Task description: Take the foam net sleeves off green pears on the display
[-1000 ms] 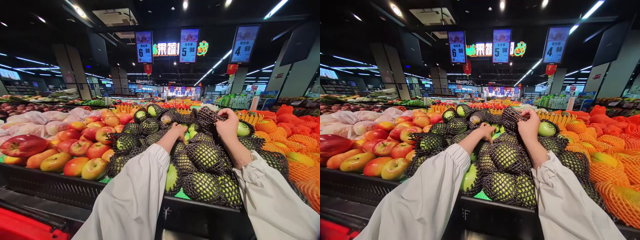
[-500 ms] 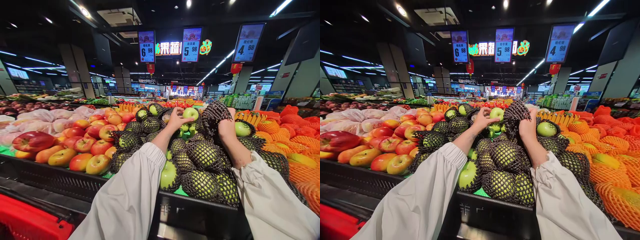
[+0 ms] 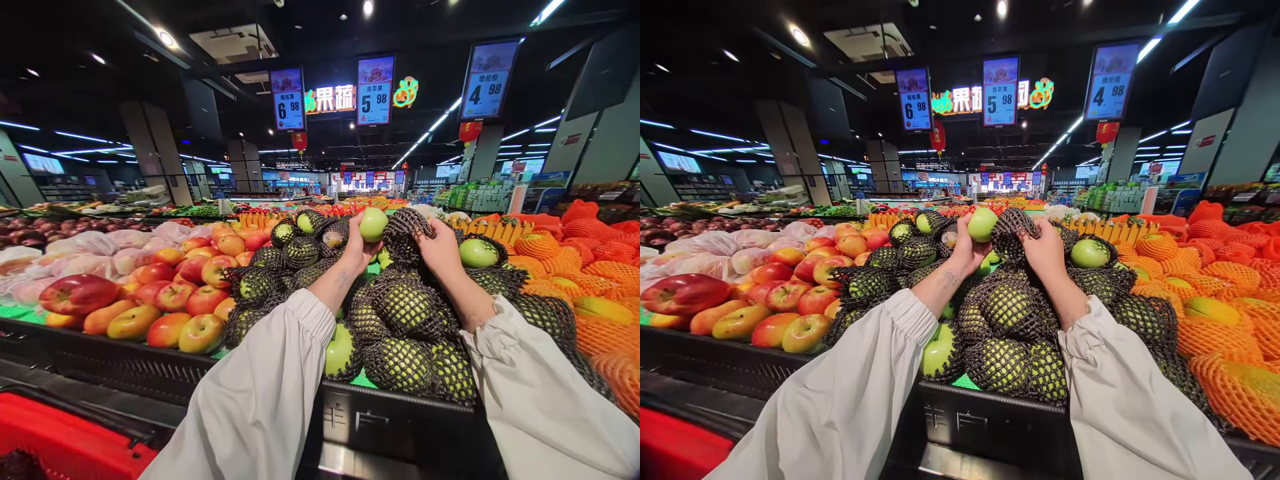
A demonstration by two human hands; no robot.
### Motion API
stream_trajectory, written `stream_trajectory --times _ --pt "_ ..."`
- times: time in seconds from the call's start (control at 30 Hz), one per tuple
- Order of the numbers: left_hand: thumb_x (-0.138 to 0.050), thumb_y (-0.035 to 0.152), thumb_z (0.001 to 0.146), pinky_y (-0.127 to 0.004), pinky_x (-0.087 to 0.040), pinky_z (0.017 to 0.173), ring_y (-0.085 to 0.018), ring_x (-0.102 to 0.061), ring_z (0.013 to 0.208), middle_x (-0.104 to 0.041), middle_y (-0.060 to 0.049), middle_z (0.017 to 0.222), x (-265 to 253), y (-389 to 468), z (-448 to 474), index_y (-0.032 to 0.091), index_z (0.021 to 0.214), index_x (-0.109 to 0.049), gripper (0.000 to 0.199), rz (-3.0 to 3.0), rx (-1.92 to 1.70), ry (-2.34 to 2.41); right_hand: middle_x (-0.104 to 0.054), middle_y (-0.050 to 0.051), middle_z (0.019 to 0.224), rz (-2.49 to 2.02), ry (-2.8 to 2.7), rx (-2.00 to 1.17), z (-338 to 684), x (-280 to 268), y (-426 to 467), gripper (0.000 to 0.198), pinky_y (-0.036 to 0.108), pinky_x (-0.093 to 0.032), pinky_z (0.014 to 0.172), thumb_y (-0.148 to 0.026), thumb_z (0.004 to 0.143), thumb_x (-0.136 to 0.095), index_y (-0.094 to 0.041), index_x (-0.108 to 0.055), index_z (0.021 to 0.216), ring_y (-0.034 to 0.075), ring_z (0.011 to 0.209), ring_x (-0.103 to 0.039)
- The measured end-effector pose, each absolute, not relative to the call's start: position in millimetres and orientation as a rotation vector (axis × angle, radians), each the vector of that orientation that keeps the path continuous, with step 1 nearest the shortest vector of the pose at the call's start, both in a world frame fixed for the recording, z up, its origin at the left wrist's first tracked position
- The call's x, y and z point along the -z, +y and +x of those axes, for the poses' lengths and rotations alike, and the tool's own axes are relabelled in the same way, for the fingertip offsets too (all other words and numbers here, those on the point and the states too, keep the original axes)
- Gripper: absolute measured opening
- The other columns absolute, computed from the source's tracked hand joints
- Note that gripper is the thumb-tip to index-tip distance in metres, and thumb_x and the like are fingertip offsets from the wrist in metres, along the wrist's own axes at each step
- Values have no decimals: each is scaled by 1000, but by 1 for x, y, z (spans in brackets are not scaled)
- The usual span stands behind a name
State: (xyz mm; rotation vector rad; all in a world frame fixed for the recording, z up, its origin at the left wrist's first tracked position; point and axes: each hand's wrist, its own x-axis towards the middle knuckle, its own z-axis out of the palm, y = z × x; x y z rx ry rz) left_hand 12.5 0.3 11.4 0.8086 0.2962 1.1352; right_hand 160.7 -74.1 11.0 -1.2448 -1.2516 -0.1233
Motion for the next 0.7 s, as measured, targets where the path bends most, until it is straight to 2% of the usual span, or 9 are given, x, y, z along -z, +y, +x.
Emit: stream_trajectory --times 0.1,0.23,0.33,0.5,0.7 --pt "-46 65 83 -24 -48 48 -14 -57 49 -60 -2 56 -15 -6 7 15 89 -63 53 866 -1084 265 -67 5 83 -1155 -1270 112 162 -10 -71 21 44 -49 88 -32 73 -52 -21 -62 88 25 83 -61" --pt "-55 60 76 -26 -50 54 -16 -62 55 -67 -4 65 -13 -12 6 17 91 -63 46 892 -1029 134 -70 9 99 -1050 -1254 92 162 -8 -67 27 47 -47 98 -27 71 -53 -20 -61 95 27 98 -63" --pt "-60 53 72 -27 -52 61 -18 -68 66 -70 -3 72 -9 -11 8 18 95 -63 42 884 -1040 54 -70 9 104 -986 -1295 54 162 -7 -63 28 49 -44 104 -31 73 -57 -21 -60 99 28 105 -62" --pt "-64 52 69 -31 -54 74 -23 -72 86 -73 -4 81 -8 -7 9 19 100 -63 46 894 -1073 10 -70 10 108 -990 -1326 0 158 -8 -62 34 52 -38 111 -39 73 -64 -21 -59 101 29 111 -61" --pt "-66 54 68 -31 -54 75 -24 -72 90 -73 -4 84 -10 -4 8 19 104 -63 51 917 -1131 65 -69 10 113 -1051 -1308 -134 154 -5 -64 51 55 -39 109 -53 68 -71 -21 -62 107 31 113 -59"
